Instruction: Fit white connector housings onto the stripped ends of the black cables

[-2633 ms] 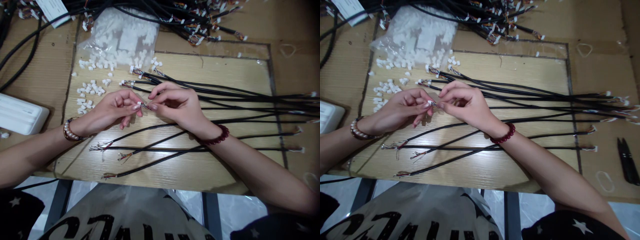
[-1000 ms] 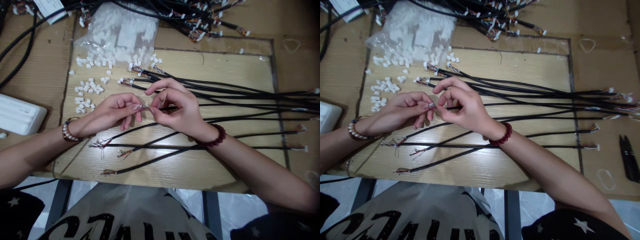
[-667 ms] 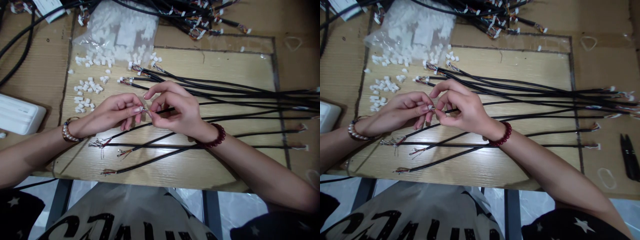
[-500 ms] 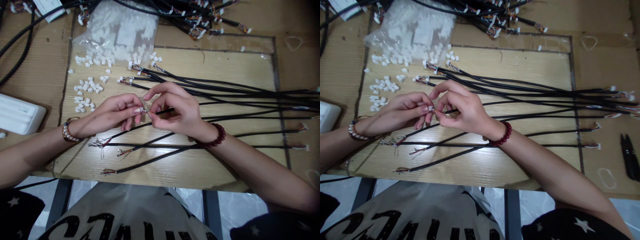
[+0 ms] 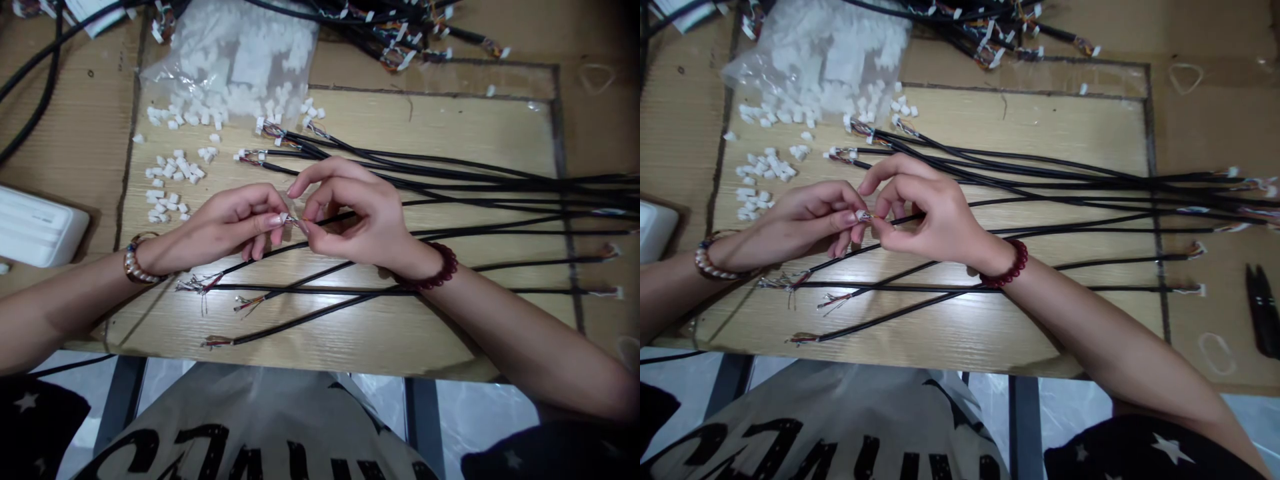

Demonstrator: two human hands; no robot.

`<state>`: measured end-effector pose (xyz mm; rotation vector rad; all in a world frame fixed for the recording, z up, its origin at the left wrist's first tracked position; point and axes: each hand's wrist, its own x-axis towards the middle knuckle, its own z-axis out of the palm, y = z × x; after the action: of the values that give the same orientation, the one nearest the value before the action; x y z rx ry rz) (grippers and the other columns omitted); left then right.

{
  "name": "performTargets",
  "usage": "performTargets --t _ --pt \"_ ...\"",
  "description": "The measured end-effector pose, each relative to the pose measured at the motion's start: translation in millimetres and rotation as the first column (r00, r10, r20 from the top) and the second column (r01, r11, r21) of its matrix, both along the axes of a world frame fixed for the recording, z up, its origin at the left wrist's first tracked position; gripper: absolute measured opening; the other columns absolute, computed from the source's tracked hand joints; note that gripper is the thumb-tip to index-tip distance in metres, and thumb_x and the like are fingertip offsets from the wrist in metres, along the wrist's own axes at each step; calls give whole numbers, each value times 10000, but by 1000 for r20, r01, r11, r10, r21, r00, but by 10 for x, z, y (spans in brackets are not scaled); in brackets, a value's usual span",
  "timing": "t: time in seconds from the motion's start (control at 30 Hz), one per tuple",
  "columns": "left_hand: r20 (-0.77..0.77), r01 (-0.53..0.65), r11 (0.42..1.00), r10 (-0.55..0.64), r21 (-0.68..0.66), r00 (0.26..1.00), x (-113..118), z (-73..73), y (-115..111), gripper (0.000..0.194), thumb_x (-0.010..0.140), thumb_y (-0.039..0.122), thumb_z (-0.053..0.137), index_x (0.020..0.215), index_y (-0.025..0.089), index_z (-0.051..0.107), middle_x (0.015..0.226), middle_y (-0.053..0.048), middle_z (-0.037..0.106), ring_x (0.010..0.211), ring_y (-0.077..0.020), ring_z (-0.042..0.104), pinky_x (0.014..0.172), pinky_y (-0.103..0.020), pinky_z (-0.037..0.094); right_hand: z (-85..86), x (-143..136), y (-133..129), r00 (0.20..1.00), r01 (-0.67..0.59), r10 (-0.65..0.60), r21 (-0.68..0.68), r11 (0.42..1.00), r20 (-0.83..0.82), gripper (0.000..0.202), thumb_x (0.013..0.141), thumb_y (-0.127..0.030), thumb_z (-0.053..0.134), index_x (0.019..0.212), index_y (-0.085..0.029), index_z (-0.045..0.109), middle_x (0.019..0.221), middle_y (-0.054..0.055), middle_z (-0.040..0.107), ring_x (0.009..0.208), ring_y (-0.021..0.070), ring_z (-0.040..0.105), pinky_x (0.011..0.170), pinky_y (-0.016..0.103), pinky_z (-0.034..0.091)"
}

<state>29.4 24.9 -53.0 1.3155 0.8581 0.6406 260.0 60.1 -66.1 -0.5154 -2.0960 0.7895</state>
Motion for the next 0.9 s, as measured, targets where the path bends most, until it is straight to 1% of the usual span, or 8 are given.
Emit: performTargets --t 0.2,0.3,0.37,0.5,0.6,0.7,0.8,0.9 --pt "-16 -73 997 73 3 997 30 31 -8 270 1001 401 693 960 140 638 823 -20 723 528 -67 633 467 -148 529 -14 0 15 1000 22 -24 -101 995 -11 110 931 -222 747 872 -163 676 1145 82 724 809 101 639 591 192 522" --pt "13 -131 991 131 18 991 42 34 -11 267 974 382 734 1092 156 653 913 -30 744 569 -85 672 469 -158 549 -20 -11 3 999 45 -47 -70 997 -23 106 938 -223 749 883 -165 680 1141 77 723 827 100 640 621 192 532" --pt "29 -163 986 162 37 986 40 43 -12 297 939 377 776 1126 175 663 946 -28 743 619 -102 699 495 -168 574 -25 -18 -10 997 72 -73 -34 997 -14 86 948 -214 734 899 -177 674 1149 73 721 881 116 660 656 203 554" --pt "-6 -169 983 170 68 986 19 89 -20 250 910 399 806 985 176 720 849 -20 724 651 -101 688 562 -168 591 -40 -25 -27 997 79 -79 17 997 3 65 968 -214 703 925 -198 656 1158 75 719 994 153 697 699 226 595" --pt "-34 -209 972 213 106 976 17 106 -28 245 902 410 812 925 177 741 811 -26 722 640 -101 672 584 -176 589 -49 -28 -24 997 66 -67 32 997 29 74 987 -257 679 934 -212 653 1160 84 725 1034 188 706 746 272 619" --pt "-39 -257 954 266 157 963 36 87 -33 244 899 400 815 873 170 740 926 -51 751 639 -85 655 588 -176 585 -53 -30 -15 997 63 -65 42 997 50 82 1001 -292 668 964 -219 662 1171 93 726 1064 213 701 855 335 619" --pt "-16 -290 935 299 205 954 56 56 -33 229 903 388 812 875 175 733 1077 -70 752 661 -78 648 591 -182 587 -54 -36 -9 998 52 -50 -46 998 45 109 999 -309 682 994 -201 683 1176 92 708 957 176 687 781 297 598" --pt "-23 -298 929 310 218 950 69 48 -32 232 902 388 812 861 177 725 1084 -69 746 630 -68 623 566 -185 570 -56 -50 -6 999 36 -34 -180 983 18 138 973 -303 722 944 -169 706 1164 85 697 810 113 621 647 225 521"
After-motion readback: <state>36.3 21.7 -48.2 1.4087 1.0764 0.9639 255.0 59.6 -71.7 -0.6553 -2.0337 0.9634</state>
